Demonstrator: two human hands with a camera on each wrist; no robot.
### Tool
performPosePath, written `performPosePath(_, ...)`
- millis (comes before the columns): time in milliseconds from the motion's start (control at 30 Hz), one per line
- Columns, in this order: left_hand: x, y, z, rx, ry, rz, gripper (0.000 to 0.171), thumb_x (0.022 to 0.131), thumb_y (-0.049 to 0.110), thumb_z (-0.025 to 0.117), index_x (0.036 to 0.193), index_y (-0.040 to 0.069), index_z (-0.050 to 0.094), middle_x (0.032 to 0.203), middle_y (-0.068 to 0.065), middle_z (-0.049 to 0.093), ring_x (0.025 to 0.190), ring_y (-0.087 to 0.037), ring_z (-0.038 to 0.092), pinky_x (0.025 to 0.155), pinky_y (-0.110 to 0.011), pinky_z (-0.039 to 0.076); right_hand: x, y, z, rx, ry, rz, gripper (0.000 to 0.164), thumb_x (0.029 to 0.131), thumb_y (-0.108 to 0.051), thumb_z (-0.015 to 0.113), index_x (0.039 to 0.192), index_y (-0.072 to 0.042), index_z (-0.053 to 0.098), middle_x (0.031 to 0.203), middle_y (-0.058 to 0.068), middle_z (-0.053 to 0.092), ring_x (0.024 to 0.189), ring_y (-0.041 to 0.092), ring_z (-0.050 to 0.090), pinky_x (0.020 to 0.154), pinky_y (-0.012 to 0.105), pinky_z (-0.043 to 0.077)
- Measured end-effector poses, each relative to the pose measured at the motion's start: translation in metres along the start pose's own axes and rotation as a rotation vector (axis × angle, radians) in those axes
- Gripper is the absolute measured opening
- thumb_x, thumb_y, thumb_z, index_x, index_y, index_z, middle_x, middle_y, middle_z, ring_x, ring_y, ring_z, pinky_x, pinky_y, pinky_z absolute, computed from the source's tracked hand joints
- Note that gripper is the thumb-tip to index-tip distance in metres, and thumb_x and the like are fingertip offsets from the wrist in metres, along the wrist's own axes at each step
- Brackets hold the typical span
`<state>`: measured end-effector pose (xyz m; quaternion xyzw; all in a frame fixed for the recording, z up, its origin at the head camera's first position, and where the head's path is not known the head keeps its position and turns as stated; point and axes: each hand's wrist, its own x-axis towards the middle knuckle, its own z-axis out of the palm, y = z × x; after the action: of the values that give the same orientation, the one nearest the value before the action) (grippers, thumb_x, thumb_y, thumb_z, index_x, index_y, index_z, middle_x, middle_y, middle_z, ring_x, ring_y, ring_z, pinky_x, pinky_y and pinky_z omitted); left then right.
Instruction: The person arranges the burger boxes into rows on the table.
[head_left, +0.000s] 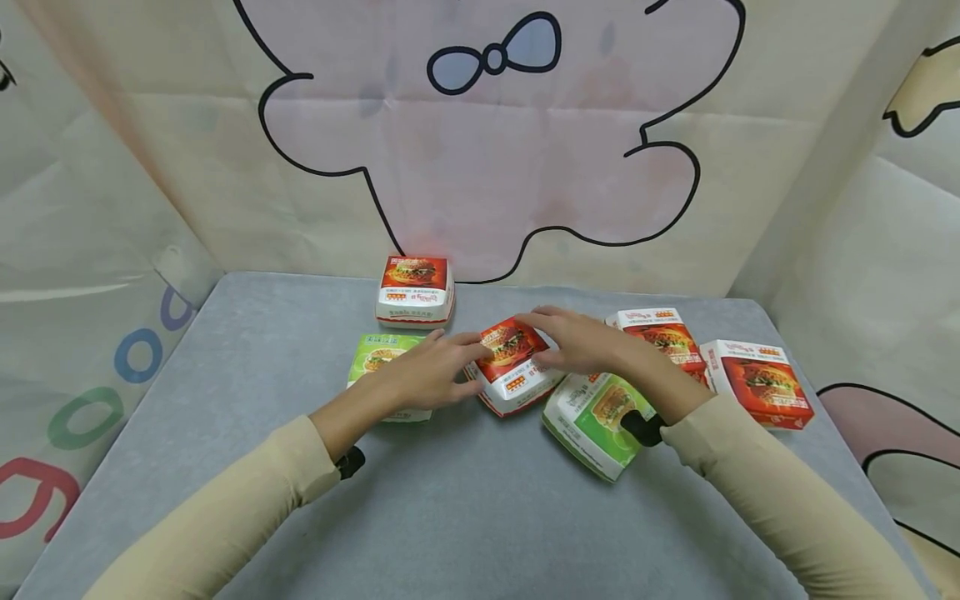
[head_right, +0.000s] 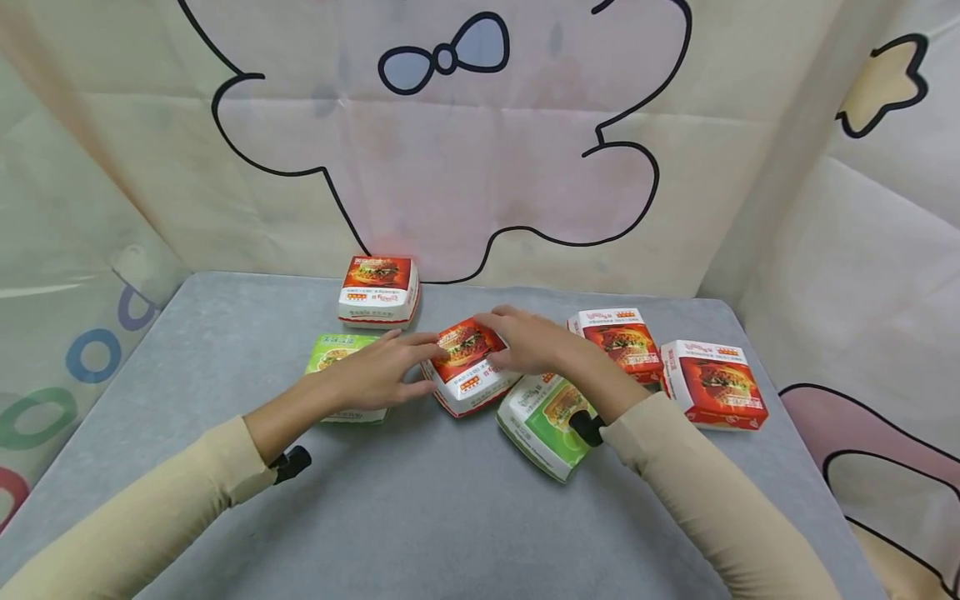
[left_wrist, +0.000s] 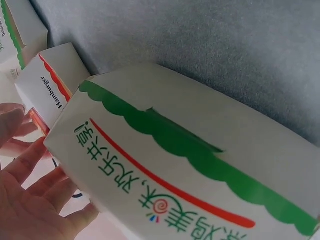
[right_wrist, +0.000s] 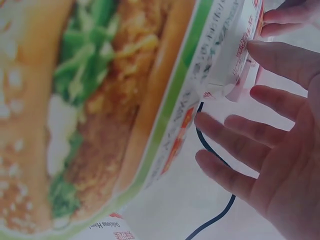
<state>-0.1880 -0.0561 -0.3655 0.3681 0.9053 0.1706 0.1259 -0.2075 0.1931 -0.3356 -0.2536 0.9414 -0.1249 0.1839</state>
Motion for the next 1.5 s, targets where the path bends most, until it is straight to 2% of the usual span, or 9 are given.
performPosePath(133,-0.0001,0.0005,-0.0007,0.003,0.0,-0.003,0.048,0.096,0.034,0.066,0.138,0.013,0.058,0.149,-0.012,0.047,0.137,-0.027,0.045,0.114,-0.062,0.021,-0.0003,-0.0013,0.0,-0.006,-0.024,-0.014,0.06,0.096,-0.023,0.066,0.15,-0.009,0.043,0.149,0.02,0.045,0.132,0.037,0.046,0.105,0.057,0.039)
performPosePath(267,0.0008,0.0007,0.0001,0.016,0.002,-0.012,0.052,0.094,0.037,0.068,0.14,0.013,0.056,0.15,-0.012,0.046,0.138,-0.027,0.044,0.113,-0.064,0.022,0.0007,-0.0017,-0.0001,0.007,-0.036,-0.02,0.059,0.095,-0.024,0.068,0.147,-0.007,0.046,0.142,0.017,0.052,0.117,0.031,0.055,0.101,0.051,0.044)
performPosePath(567,0.0033,0.0033,0.0055,0.068,0.052,-0.023,0.072,0.084,0.055,0.074,0.142,0.018,0.054,0.148,-0.01,0.049,0.136,-0.024,0.046,0.114,-0.063,0.019,0.0006,-0.0042,-0.0003,0.004,-0.039,-0.005,0.059,0.093,-0.032,0.07,0.143,-0.007,0.05,0.121,0.007,0.061,0.101,0.024,0.056,0.091,0.045,0.048)
performPosePath(733,0.0046,0.0041,0.0071,0.079,0.057,-0.029,0.075,0.081,0.058,0.075,0.142,0.02,0.054,0.149,-0.01,0.048,0.136,-0.025,0.046,0.114,-0.063,0.019,0.0003,-0.0037,-0.0001,-0.003,-0.029,-0.012,0.055,0.092,-0.033,0.071,0.139,-0.008,0.054,0.122,0.007,0.063,0.105,0.024,0.058,0.091,0.046,0.049)
performPosePath(833,0.005,0.0038,0.0065,0.079,0.043,-0.026,0.073,0.083,0.055,0.075,0.143,0.018,0.054,0.15,-0.01,0.047,0.14,-0.024,0.042,0.114,-0.064,0.021,-0.0011,-0.0031,-0.0003,-0.004,-0.016,-0.007,0.059,0.092,-0.034,0.071,0.142,-0.009,0.052,0.132,0.013,0.059,0.112,0.029,0.059,0.093,0.051,0.049)
performPosePath(967,0.005,0.0032,0.0053,0.061,0.022,-0.016,0.073,0.084,0.052,0.075,0.144,0.017,0.053,0.152,-0.01,0.045,0.141,-0.025,0.039,0.113,-0.065,0.021,-0.0024,-0.0024,0.0002,0.001,0.0,0.005,0.068,0.092,-0.036,0.071,0.15,-0.012,0.044,0.148,0.018,0.046,0.129,0.037,0.05,0.101,0.061,0.041)
performPosePath(1067,0.0052,0.0028,0.0043,0.042,0.008,-0.014,0.073,0.084,0.051,0.076,0.144,0.017,0.052,0.153,-0.01,0.044,0.142,-0.026,0.038,0.113,-0.066,0.02,-0.002,-0.0017,0.001,0.012,-0.007,-0.004,0.071,0.091,-0.035,0.072,0.152,-0.013,0.041,0.153,0.016,0.041,0.138,0.038,0.041,0.106,0.063,0.036)
performPosePath(1233,0.0059,0.0027,0.0033,0.03,-0.013,-0.016,0.072,0.085,0.049,0.076,0.145,0.018,0.051,0.155,-0.008,0.042,0.144,-0.024,0.035,0.114,-0.066,0.016,-0.0014,-0.0003,0.0017,0.04,-0.034,-0.038,0.07,0.091,-0.033,0.074,0.151,-0.012,0.043,0.152,0.012,0.044,0.142,0.034,0.037,0.11,0.059,0.033)
performPosePath(1500,0.0054,0.0037,0.0,0.035,-0.034,-0.004,0.07,0.086,0.045,0.076,0.145,0.018,0.051,0.156,-0.007,0.04,0.145,-0.023,0.033,0.115,-0.065,0.013,-0.0034,-0.0002,0.0019,0.046,-0.037,-0.058,0.068,0.089,-0.035,0.075,0.145,-0.007,0.049,0.148,0.014,0.048,0.138,0.034,0.042,0.108,0.056,0.037)
